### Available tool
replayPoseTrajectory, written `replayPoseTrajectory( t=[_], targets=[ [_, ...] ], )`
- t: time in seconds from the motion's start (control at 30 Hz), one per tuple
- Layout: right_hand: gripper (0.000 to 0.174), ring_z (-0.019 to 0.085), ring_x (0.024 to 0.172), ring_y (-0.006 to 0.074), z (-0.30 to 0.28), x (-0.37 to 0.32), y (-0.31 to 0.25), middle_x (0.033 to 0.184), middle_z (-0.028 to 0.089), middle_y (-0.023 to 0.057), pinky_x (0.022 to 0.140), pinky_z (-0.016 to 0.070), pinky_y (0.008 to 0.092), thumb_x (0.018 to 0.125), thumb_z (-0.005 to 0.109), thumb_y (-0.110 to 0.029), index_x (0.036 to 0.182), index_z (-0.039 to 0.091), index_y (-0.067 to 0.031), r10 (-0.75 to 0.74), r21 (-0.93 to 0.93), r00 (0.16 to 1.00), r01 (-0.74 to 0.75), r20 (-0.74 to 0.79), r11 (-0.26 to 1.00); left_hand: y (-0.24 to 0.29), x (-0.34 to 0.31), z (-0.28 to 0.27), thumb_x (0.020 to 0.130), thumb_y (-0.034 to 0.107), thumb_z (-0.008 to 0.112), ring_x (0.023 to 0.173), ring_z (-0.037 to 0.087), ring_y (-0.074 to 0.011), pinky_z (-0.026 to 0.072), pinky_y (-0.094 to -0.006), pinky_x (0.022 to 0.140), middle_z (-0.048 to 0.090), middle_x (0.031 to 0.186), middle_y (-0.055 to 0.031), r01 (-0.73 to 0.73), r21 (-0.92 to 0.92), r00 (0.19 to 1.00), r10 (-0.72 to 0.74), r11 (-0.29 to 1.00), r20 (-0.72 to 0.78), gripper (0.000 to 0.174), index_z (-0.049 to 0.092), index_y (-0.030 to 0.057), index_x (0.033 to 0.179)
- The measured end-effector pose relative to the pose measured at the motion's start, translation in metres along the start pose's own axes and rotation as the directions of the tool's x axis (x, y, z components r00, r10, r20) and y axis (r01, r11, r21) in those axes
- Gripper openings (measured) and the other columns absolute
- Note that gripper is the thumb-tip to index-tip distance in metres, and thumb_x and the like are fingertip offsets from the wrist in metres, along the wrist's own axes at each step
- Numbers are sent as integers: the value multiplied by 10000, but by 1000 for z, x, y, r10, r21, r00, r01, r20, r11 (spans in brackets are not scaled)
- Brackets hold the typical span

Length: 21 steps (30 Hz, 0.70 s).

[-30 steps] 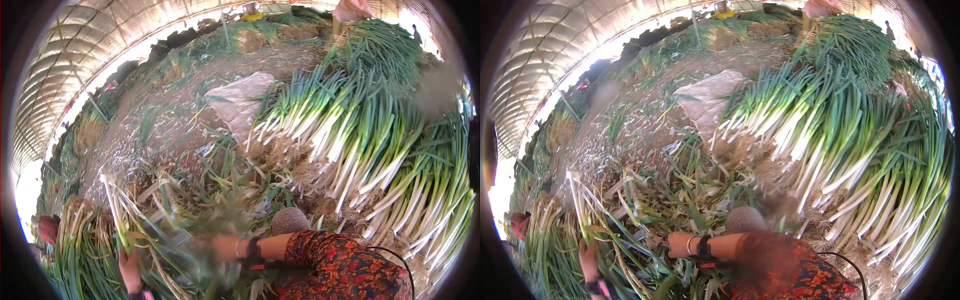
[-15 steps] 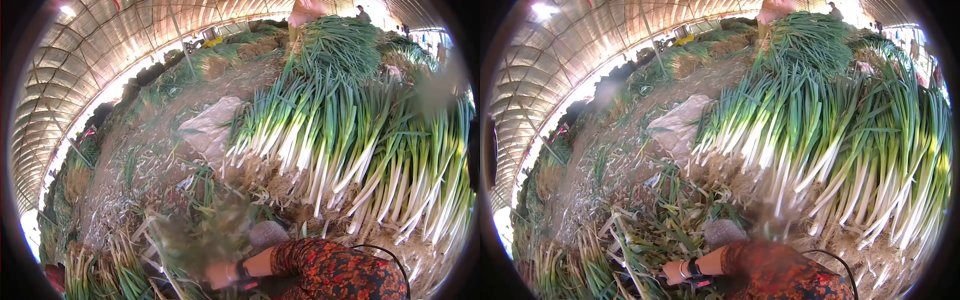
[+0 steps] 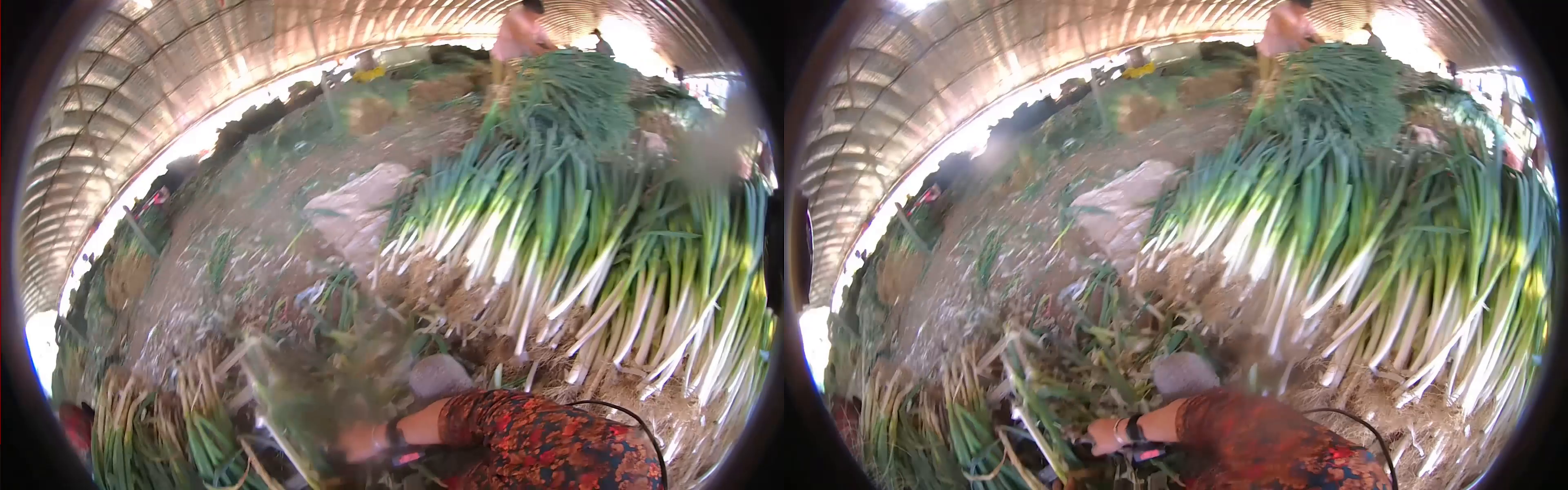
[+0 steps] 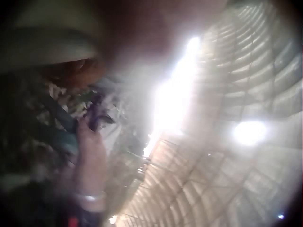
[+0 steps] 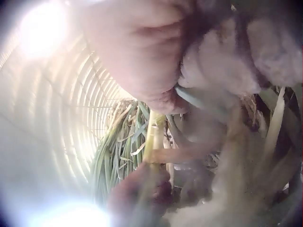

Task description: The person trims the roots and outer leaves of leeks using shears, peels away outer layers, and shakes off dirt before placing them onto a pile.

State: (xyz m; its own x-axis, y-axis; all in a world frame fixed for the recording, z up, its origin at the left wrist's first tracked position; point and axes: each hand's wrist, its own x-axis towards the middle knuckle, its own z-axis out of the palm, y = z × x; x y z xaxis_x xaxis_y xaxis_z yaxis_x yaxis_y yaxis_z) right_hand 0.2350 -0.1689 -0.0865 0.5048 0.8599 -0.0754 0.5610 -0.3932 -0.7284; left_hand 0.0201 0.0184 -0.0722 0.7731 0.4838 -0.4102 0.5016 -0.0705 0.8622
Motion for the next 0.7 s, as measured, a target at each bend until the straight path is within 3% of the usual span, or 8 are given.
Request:
replayPoseTrajectory(
  t=[0.13, 0.17, 0.2, 0.23, 0.27, 0.47, 0.6, 0.7],
  targets=[
    [465, 651, 723, 374, -9, -7, 10, 782, 664, 237, 677, 511, 462, 706, 682, -416, 811, 677, 37, -73, 81, 996, 77, -59, 994, 69, -54, 26, 942, 152, 552, 622, 600, -145, 487, -265, 508, 654, 848, -51, 37, -394, 999, -37, 918, 8, 200, 580, 59, 1117],
    [468, 648, 729, 376, -62, -31, -37, 793, 663, 235, 678, 506, 462, 719, 683, -413, 862, 679, 33, 106, 51, 993, -109, 51, 993, 60, -63, 24, 954, 183, 558, 610, 588, -134, 478, -264, 504, 620, 776, -38, 48, -401, 998, -63, 915, -24, 163, 573, 67, 1067],
    [454, 646, 740, 377, -41, -23, -11, 799, 662, 233, 685, 502, 465, 731, 687, -405, 881, 678, 24, 36, 175, 999, -37, 12, 984, 58, -65, 25, 957, 200, 561, 589, 568, -125, 467, -264, 497, 593, 755, -24, 71, -276, 997, -80, 959, -22, 169, 555, 69, 1063],
    [429, 645, 747, 381, -44, -28, -15, 805, 660, 236, 688, 501, 461, 735, 699, -388, 863, 670, 20, -15, 136, 998, 23, -55, 990, 35, -59, 23, 958, 210, 564, 581, 563, -128, 467, -266, 497, 593, 760, -24, 113, -398, 992, -125, 910, -5, 181, 549, 71, 1073],
    [472, 632, 807, 400, -72, -42, -49, 865, 650, 239, 749, 499, 447, 786, 696, -391, 1018, 618, 13, 75, 65, 994, -81, 81, 995, 16, -51, 24, 958, 219, 567, 572, 558, -132, 467, -268, 497, 592, 765, -24, 129, -516, 990, -135, 847, 26, 194, 544, 73, 1083],
    [433, 618, 864, 430, -71, -92, -88, 909, 623, 268, 771, 489, 463, 776, 708, -291, 1040, 575, 25, -123, 48, 970, 115, 212, 992, 10, -49, 26, 947, 251, 593, 565, 565, -140, 475, -274, 486, 593, 766, -35, 159, -579, 984, -173, 800, 32, 218, 518, 102, 1088],
    [409, 608, 860, 443, -59, -80, -90, 902, 616, 268, 758, 486, 482, 778, 699, -276, 1019, 564, 25, -94, -38, 954, 109, 286, 993, 11, -49, 30, 941, 207, 595, 570, 566, -142, 472, -271, 492, 592, 765, -44, 149, -635, 986, -160, 758, 40, 189, 508, 86, 1058],
    [367, 605, 780, 438, -49, -31, -98, 827, 610, 254, 706, 484, 490, 776, 678, -286, 895, 559, 40, -64, -156, 975, 99, 213, 983, 10, -46, 33, 934, 192, 601, 572, 564, -148, 474, -276, 499, 594, 761, -49, 162, -613, 983, -179, 773, 34, 195, 503, 74, 1055]
  ],
)
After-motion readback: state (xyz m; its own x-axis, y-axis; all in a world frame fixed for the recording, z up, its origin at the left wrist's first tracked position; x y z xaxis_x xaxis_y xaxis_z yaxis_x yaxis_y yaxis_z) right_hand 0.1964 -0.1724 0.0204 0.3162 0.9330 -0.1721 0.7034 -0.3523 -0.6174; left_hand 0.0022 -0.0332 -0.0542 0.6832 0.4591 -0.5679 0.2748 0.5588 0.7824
